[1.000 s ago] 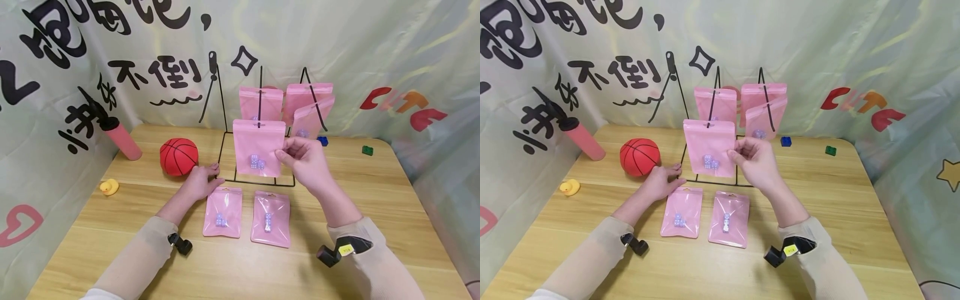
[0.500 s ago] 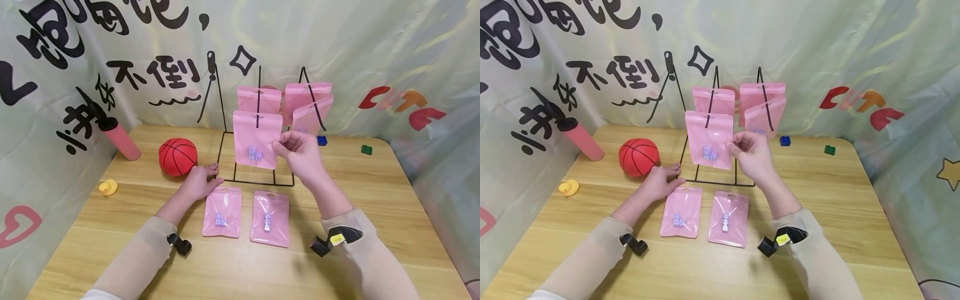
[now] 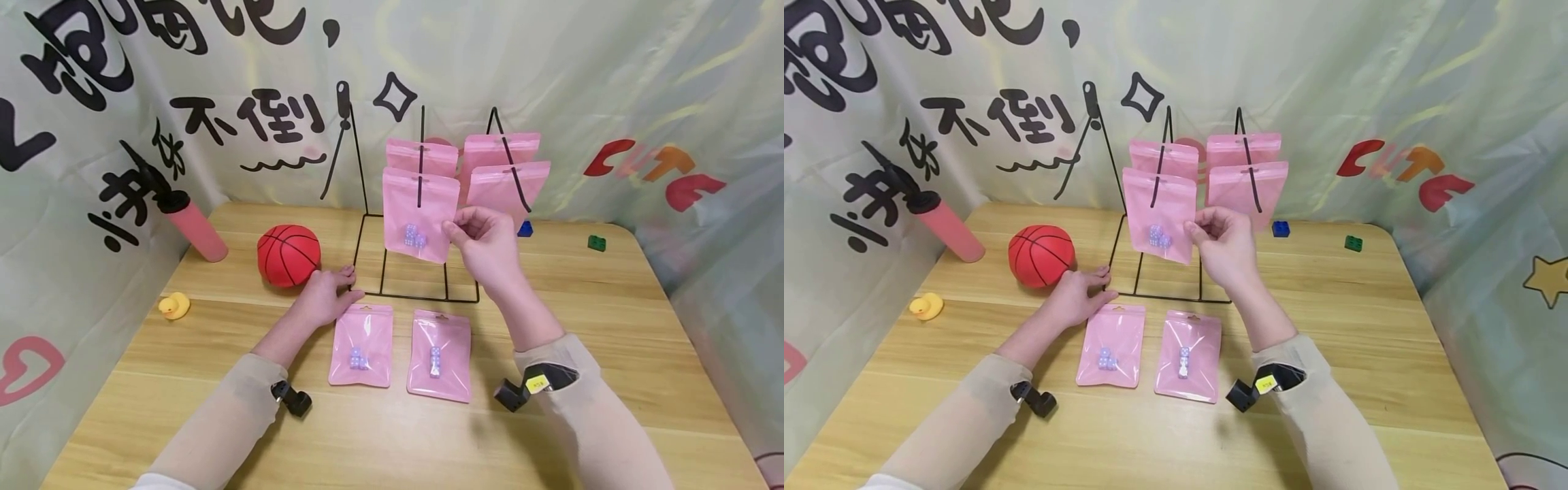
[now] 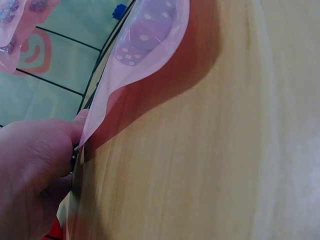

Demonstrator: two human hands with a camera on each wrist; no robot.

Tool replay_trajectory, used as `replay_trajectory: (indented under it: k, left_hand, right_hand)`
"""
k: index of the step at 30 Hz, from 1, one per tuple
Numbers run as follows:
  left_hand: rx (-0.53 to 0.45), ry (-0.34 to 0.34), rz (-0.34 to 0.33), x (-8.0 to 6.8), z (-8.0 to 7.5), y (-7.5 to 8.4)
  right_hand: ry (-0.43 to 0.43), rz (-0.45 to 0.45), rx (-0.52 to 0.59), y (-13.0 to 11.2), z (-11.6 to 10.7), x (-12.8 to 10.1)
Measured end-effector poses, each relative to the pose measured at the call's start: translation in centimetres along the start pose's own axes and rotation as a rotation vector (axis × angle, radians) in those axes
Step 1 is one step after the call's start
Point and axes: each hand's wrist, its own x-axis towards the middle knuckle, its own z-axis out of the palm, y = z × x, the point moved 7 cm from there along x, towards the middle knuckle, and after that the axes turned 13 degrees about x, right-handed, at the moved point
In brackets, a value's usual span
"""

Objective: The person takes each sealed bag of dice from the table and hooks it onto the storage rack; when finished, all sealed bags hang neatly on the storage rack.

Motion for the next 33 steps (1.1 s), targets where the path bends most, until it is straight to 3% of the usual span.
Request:
replay_trajectory:
  k: [10,21,27,33]
  left_hand:
    - [-0.001,-0.019,-0.004,0.0,-0.1,0.4]
    - [0.002,-0.015,-0.018,-0.1,-0.3,0.3]
    - [0.002,-0.032,-0.031,-0.1,0.0,0.2]
    - [0.002,-0.047,-0.047,-0.1,0.2,0.0]
  right_hand:
    - [0.029,-0.007,-0.012,0.3,-0.4,0.2]
    - [-0.179,-0.078,-0.265,1.2,-1.5,-1.7]
    - [-0.331,-0.024,-0.343,3.4,-2.7,-3.2]
    - [-0.374,-0.023,-0.464,5.2,-4.4,-4.0]
